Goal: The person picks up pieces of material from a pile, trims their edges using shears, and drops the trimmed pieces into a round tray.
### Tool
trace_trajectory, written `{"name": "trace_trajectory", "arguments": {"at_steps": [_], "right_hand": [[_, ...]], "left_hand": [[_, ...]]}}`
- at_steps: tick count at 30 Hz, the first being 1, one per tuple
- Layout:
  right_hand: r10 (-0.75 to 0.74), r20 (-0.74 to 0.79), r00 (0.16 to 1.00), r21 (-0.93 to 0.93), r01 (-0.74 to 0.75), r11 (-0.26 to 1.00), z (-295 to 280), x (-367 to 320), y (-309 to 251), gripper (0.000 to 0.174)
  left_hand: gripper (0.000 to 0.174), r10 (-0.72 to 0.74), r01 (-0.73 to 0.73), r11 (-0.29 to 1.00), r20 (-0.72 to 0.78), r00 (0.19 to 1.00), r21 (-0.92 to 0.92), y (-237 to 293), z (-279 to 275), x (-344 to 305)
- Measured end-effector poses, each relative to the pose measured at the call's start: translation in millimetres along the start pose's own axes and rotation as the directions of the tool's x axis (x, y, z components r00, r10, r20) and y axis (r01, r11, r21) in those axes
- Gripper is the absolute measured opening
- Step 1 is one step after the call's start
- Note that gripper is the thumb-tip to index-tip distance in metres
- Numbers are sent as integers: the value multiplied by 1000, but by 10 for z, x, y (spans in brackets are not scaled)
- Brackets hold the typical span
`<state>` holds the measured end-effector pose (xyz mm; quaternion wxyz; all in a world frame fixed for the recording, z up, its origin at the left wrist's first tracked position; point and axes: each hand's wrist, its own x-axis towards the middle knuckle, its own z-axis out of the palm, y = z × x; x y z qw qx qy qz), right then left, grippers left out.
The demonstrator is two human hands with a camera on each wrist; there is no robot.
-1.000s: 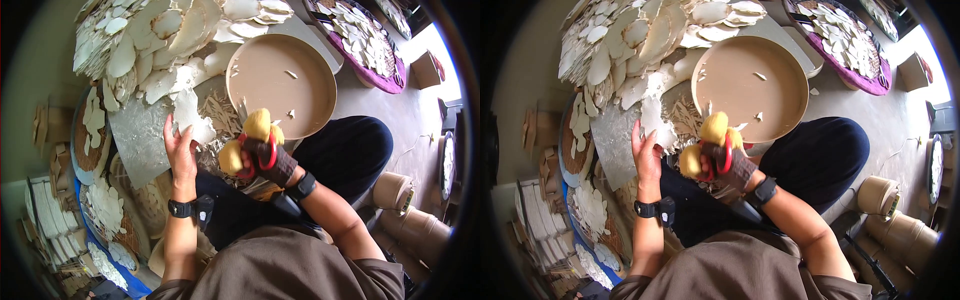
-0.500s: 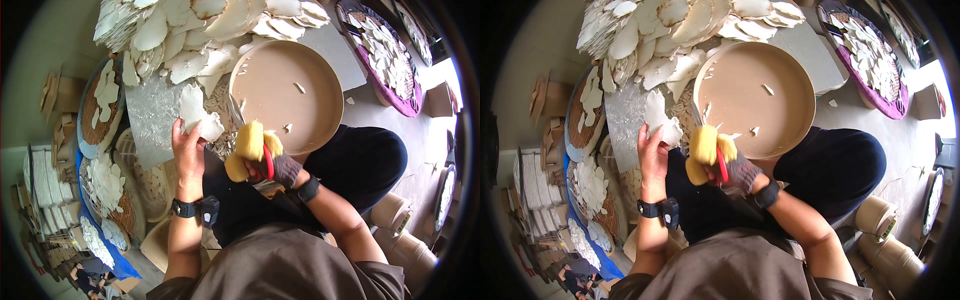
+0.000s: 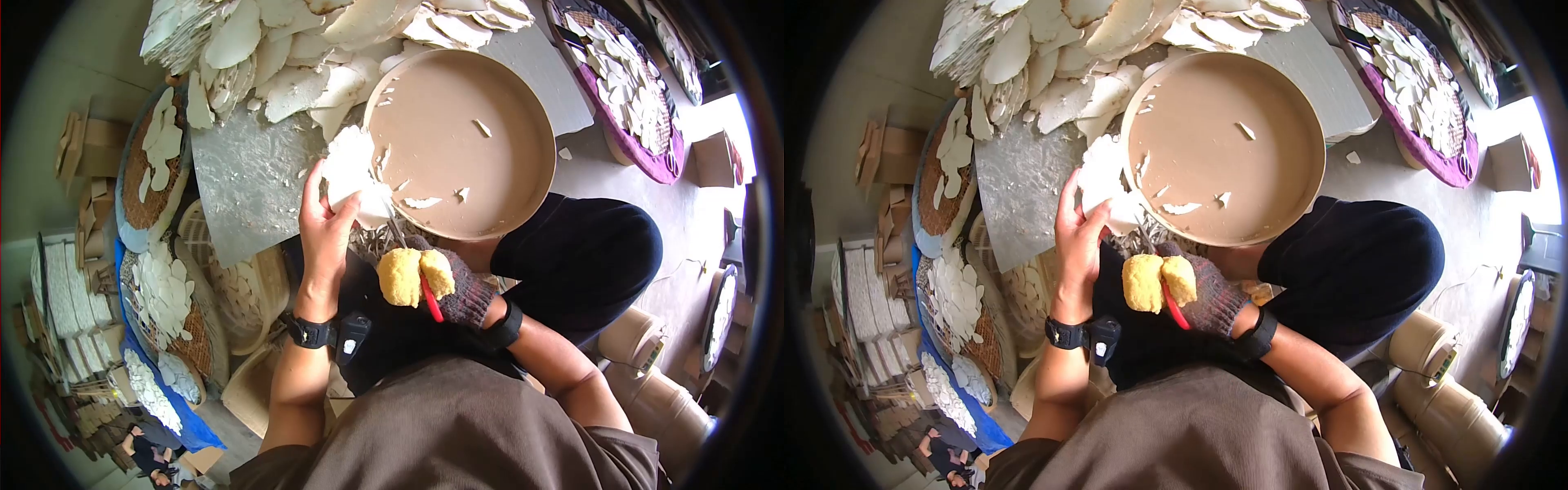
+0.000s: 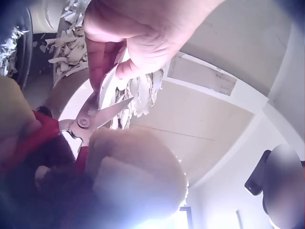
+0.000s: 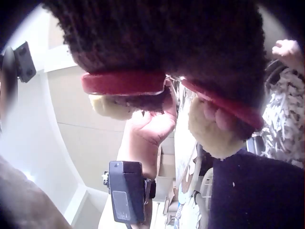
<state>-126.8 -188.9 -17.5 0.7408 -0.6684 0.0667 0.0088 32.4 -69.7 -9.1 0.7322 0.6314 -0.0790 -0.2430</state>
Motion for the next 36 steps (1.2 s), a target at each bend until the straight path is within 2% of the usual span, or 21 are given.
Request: {"name": "trace_trajectory", "arguments": {"at_steps": [2, 5, 8, 9, 12, 15, 16, 17, 18, 20, 21, 24, 27, 30, 32, 33, 36], "right_hand": [[24, -62, 998, 155, -14, 988, 82, -8, 86, 48], [32, -83, 996, 20, -31, 999, 75, -17, 99, 41], [-8, -109, 994, 63, 15, 998, 82, 6, 118, 31], [-72, -89, 993, 7, 73, 997, 75, 26, 167, 31], [-12, -113, 994, 13, 14, 1000, 58, -3, 163, 32], [-103, -92, 990, 111, 113, 987, 6, -29, 250, 30], [-134, -126, 983, 169, 154, 973, 13, -27, 269, 30], [-10, -115, 993, 372, 53, 927, 20, -24, 324, 42], [111, -77, 991, 559, -49, 828, 31, -19, 344, 54], [-23, -87, 996, 208, 40, 977, -12, 16, 362, 58], [-88, -72, 993, 17, 90, 996, -28, 26, 352, 60], [-143, -93, 985, -57, 139, 989, -32, 31, 289, 64], [-104, -117, 988, 109, 117, 987, 5, 41, 188, 29], [-51, -87, 995, 63, 56, 996, -12, 42, 133, 27], [-17, -113, 993, 106, 29, 994, -5, 41, 166, 26], [1, -123, 992, 128, 15, 992, -4, 35, 181, 25], [-73, -98, 993, -64, 67, 996, -44, 45, 184, 24]], "left_hand": [[67, -30, 30, 1000, 18, 999, 0, -1, -12, 23], [65, -19, 19, 1000, 19, 1000, -21, -29, -19, 40], [64, -60, 59, 998, -19, 998, -29, 23, 30, 12], [64, -44, 44, 999, 3, 999, -16, -11, 19, 8], [64, -110, 108, 992, 24, 994, 67, 10, -52, -17], [64, -66, 53, 994, 133, 989, 99, 51, -134, -90], [64, -82, 67, 993, 152, 985, 102, 70, -157, -124], [64, -98, 81, 991, 170, 981, 104, 95, -180, -161], [64, -114, 95, 990, 185, 976, 108, 121, -196, -206], [61, -153, 131, 984, 191, 970, 123, 150, -205, -284], [61, -167, 144, 981, 195, 966, 126, 147, -198, -322], [60, -161, 138, 982, 183, 970, 131, 134, -203, -365], [59, -115, 101, 984, 91, 989, 149, 104, -225, -365], [54, -64, 69, 993, -58, 996, 91, 52, -142, -416], [51, -39, 46, 998, -121, 992, 53, -19, -117, -420], [49, -34, 40, 997, -94, 995, 60, -39, -142, -403], [49, -37, 41, 991, -36, 999, 125, 6, -217, -339]]}}
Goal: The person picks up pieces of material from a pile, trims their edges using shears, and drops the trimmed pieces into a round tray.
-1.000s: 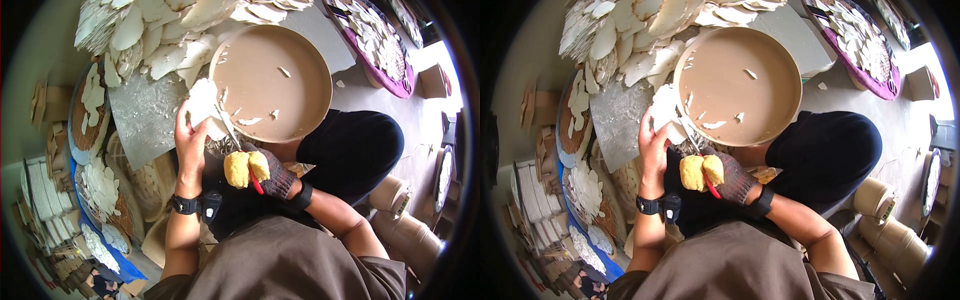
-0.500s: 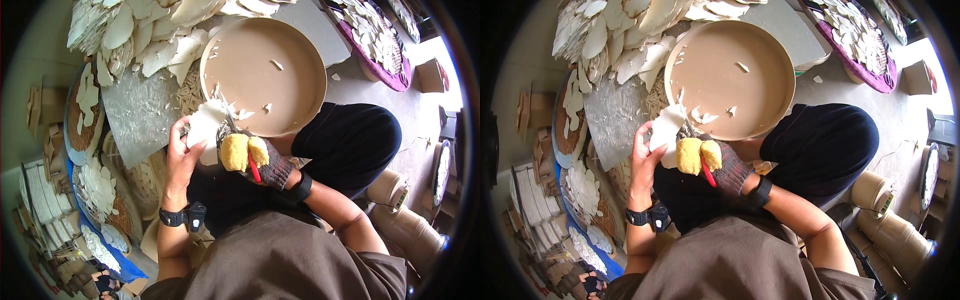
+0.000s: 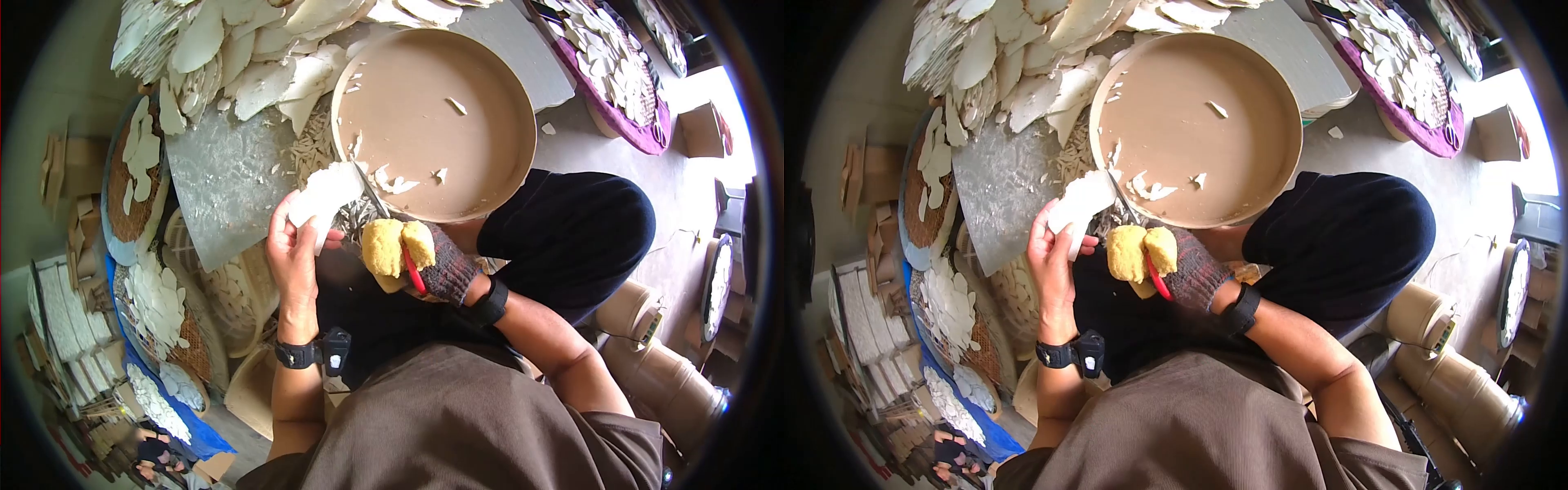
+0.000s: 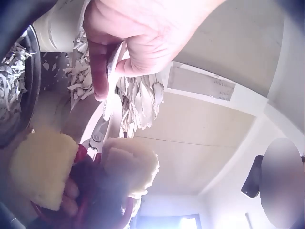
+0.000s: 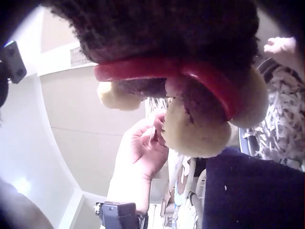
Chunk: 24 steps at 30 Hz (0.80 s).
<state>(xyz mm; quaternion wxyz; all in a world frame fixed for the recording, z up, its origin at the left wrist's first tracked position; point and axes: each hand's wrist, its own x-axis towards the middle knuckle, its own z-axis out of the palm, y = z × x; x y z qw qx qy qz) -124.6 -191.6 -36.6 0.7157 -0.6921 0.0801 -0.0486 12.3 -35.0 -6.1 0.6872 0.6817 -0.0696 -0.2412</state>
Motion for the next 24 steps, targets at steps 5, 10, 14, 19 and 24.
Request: {"name": "trace_trajectory", "arguments": {"at_steps": [5, 10, 14, 19, 24], "right_hand": [[74, 0, 997, 197, -72, 978, 40, 22, -155, 26], [122, 59, 991, 106, -127, 986, 6, 39, 128, 54], [35, 179, 983, -239, 9, 971, -3, 48, 75, 55], [149, 137, 979, -107, -135, 985, 153, 4, 190, 47], [109, 112, 988, -123, -95, 988, 180, 1, 176, 40]], "left_hand": [[47, 10, -11, 1000, 55, 998, 20, 88, -58, 42], [52, 10, -11, 1000, 86, 996, 7, 152, -93, 67], [51, 196, -207, 977, -181, 964, -46, -34, -42, 137], [56, 236, -280, 953, -301, 924, -113, -197, 97, 180], [58, 191, -210, 974, -202, 961, -81, -151, 25, 205]]}}
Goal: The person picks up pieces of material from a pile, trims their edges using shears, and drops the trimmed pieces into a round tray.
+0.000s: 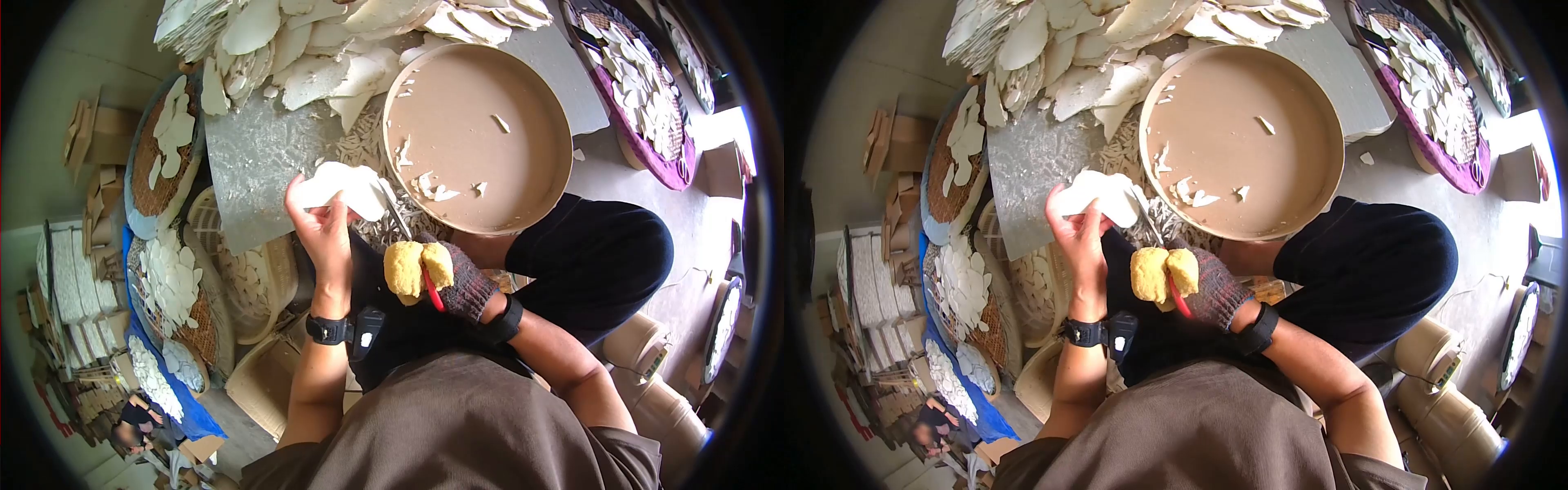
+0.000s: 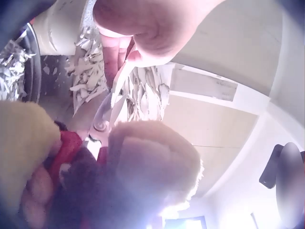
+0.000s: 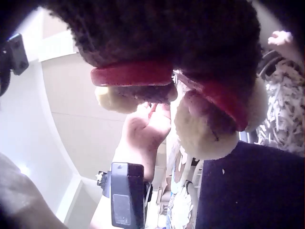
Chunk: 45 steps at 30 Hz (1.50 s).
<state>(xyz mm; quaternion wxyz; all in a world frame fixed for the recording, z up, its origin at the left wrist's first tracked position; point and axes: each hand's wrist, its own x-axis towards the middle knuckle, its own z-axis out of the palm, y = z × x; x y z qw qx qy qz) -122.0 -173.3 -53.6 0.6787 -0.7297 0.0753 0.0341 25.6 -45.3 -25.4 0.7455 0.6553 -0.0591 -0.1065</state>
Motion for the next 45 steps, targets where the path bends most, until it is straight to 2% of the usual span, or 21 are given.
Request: {"name": "trace_trajectory", "arguments": {"at_steps": [1, 7, 10, 14, 16, 19, 22, 26, 29, 32, 35, 38, 41, 44, 45], "right_hand": [[5, -10, 1000, -8, -5, 1000, 1, -1, -1, 39], [65, 8, 998, 67, -65, 996, -7, 10, 23, 36], [-67, -24, 997, 10, 67, 998, -21, 20, -49, 30], [-83, -45, 995, -14, 83, 996, 8, 52, -89, 29], [-79, -39, 996, -17, 78, 997, 7, 63, -68, 29], [19, 52, 998, 84, -24, 996, -58, 56, -35, 40], [41, 89, 995, -61, -35, 998, -12, 27, -41, 42], [43, 69, 997, -20, -42, 999, -6, 4, -63, 41], [38, 92, 995, -111, -28, 993, -51, 6, -145, 40], [-51, 19, 999, -64, 52, 997, 5, -4, -44, 33], [-128, 12, 992, -208, 128, 970, -28, -3, -96, 33], [-209, 30, 977, -285, 209, 936, -20, 19, 19, 32], [-125, -14, 992, -214, 119, 970, -65, -2, -111, 32], [-39, 119, 992, -125, 54, 991, -113, -60, 80, 38], [17, 145, 989, -234, 17, 972, -127, -32, 70, 45]], "left_hand": [[59, -19, 20, 1000, 36, 999, -2, 9, -6, 3], [59, -69, 69, 997, 26, 997, -21, -31, -44, 0], [59, -68, 68, 997, 7, 998, -47, 3, -53, -2], [60, -82, 86, 995, 72, 994, -57, 77, -116, 24], [62, -130, 139, 989, 153, 980, -50, 149, -127, -4], [66, -134, 140, 990, 140, 981, -33, 170, -136, -36], [66, -116, 117, 984, 12, 993, -133, 48, -106, -62], [61, -103, 107, 986, 41, 994, -124, 51, -110, -26], [60, -117, 125, 987, 83, 990, -100, 47, -166, 49], [62, -165, 175, 983, 140, 976, -62, 108, -203, 113], [63, -219, 229, 972, 150, 964, -52, 151, -197, 147], [58, -254, 280, 953, 194, 948, -119, 116, -223, 203], [41, -361, 395, 915, 275, 891, -80, 246, -307, 261], [23, -207, 273, 942, 306, 929, -193, 153, -459, 276], [17, -8, 81, 980, 376, 927, -180, 253, -370, 264]]}}
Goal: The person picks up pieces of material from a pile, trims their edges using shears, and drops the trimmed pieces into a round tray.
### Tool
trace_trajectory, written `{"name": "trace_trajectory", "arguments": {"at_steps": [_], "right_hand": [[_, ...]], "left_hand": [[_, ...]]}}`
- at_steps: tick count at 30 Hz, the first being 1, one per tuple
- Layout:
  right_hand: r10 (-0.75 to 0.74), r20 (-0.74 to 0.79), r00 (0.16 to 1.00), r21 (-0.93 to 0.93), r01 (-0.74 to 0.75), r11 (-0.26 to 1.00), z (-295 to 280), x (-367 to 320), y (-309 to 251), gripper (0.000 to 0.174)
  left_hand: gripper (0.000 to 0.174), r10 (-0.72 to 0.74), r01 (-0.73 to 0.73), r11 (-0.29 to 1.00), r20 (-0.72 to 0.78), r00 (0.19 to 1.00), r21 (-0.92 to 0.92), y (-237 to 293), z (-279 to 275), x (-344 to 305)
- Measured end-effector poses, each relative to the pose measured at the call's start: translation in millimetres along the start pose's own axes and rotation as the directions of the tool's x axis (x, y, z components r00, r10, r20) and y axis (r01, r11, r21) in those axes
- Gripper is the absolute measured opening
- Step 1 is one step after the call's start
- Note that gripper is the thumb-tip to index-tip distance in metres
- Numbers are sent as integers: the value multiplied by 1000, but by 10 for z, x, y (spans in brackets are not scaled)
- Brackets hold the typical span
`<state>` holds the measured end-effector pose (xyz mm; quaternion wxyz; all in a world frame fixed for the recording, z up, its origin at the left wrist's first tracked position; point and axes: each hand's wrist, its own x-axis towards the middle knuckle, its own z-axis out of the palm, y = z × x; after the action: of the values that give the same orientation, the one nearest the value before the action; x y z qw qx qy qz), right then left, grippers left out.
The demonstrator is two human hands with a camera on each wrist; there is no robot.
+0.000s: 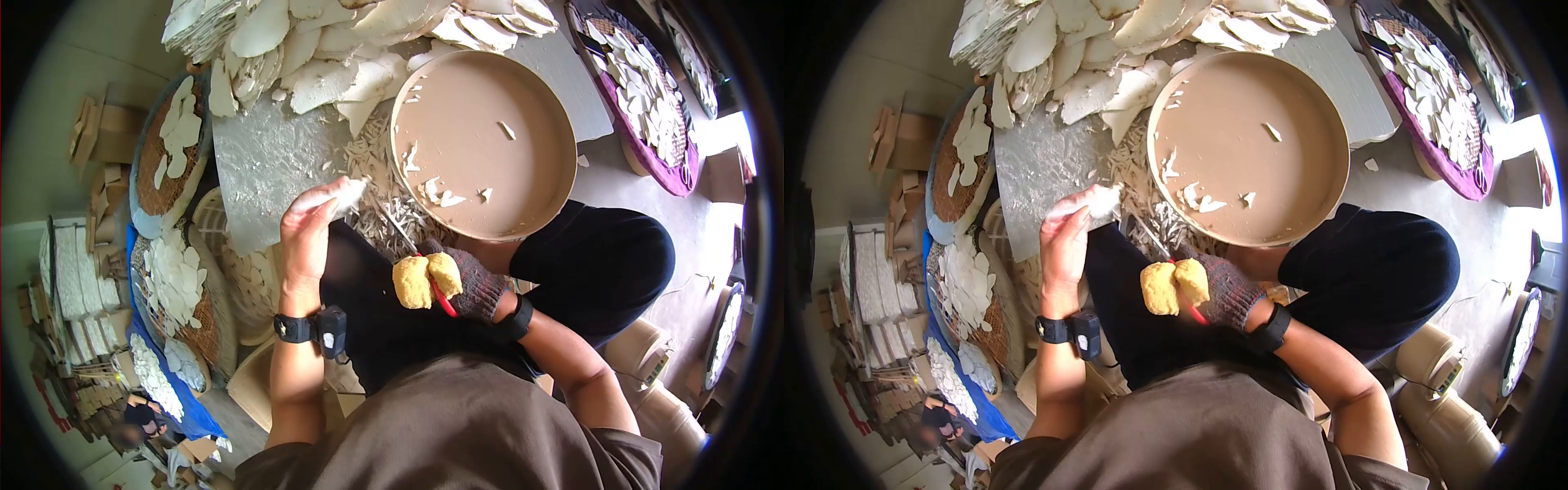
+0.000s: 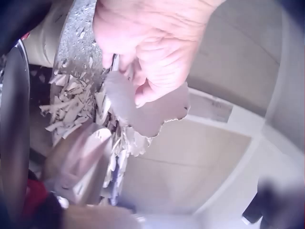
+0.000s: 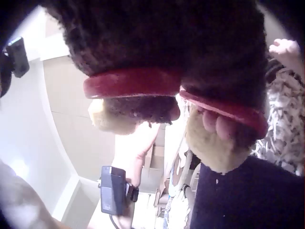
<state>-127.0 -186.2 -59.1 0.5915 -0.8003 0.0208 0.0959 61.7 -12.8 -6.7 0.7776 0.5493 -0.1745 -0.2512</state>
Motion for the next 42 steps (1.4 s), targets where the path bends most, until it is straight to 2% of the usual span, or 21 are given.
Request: {"name": "trace_trajectory", "arguments": {"at_steps": [1, 3, 4, 7, 8, 14, 17, 20, 23, 26, 29, 30, 31, 33, 36, 39, 40, 42], "right_hand": [[-33, -16, 999, 86, 34, 996, 3, 19, -22, 47], [-87, -48, 995, 255, 96, 962, 59, 14, -99, 50], [-102, -36, 994, 352, 108, 930, 95, 39, -135, 53], [-9, -38, 999, 564, 29, 826, 109, 63, -335, 54], [-39, -39, 998, 511, 54, 858, 107, 64, -315, 55], [-52, -85, 995, 459, 86, 884, 69, 52, -363, 47], [-29, -101, 994, 465, 73, 882, 56, 49, -380, 42], [-43, -121, 992, 442, 93, 892, 73, 49, -306, 38], [-110, -121, 987, 339, 145, 930, 25, 40, -354, 35], [-23, -119, 993, 456, 76, 887, -2, 38, -466, 37], [95, -146, 985, 823, 67, 564, 152, 89, -391, 42], [62, -160, 985, 652, 58, 756, 105, 119, -320, 43], [-17, -238, 971, 504, 138, 853, 42, 77, -301, 42], [-72, -140, 988, 467, 130, 875, 11, 77, -212, 40], [5, -125, 992, 419, 49, 907, 90, 47, -239, 40], [-64, -143, 988, 162, 87, 983, 119, 38, -258, 27], [-99, -177, 979, 125, 122, 985, 148, 38, -227, 29], [-55, -186, 981, 165, 86, 983, 167, 38, -247, 29]], "left_hand": [[17, 126, -122, 971, -7, 992, 204, -5, -5, 11], [16, 358, -318, 757, 45, 933, 571, -56, -26, -13], [14, 397, -341, 672, 68, 915, 657, -77, -16, -23], [13, 473, -439, 564, 162, 866, 699, -85, 74, -76], [14, 474, -437, 548, 165, 865, 713, -97, 77, -96], [19, 501, -433, 462, 175, 848, 774, -115, 144, -128], [21, 457, -415, 554, 152, 876, 722, -128, 128, -124], [21, 432, -425, 572, 182, 883, 702, -150, 67, -100], [22, 430, -439, 600, 192, 882, 669, -153, 22, -87], [19, 488, -480, 528, 213, 847, 701, -102, 86, -69], [17, 382, -332, 747, 35, 923, 576, -105, 129, -105], [17, 257, -179, 903, -158, 953, 390, -119, 127, -108], [18, 84, -36, 987, -314, 946, 156, -133, 123, -112], [29, -59, 50, 998, -344, 937, -36, -98, 95, -84], [38, -121, 97, 992, -429, 895, -76, -54, 159, -93], [57, -105, 102, 994, -410, 906, -28, -104, 88, -101], [57, -96, 96, 995, -394, 914, -21, -103, 92, -98], [58, -80, 82, 997, -361, 929, -9, -100, 140, -84]]}}
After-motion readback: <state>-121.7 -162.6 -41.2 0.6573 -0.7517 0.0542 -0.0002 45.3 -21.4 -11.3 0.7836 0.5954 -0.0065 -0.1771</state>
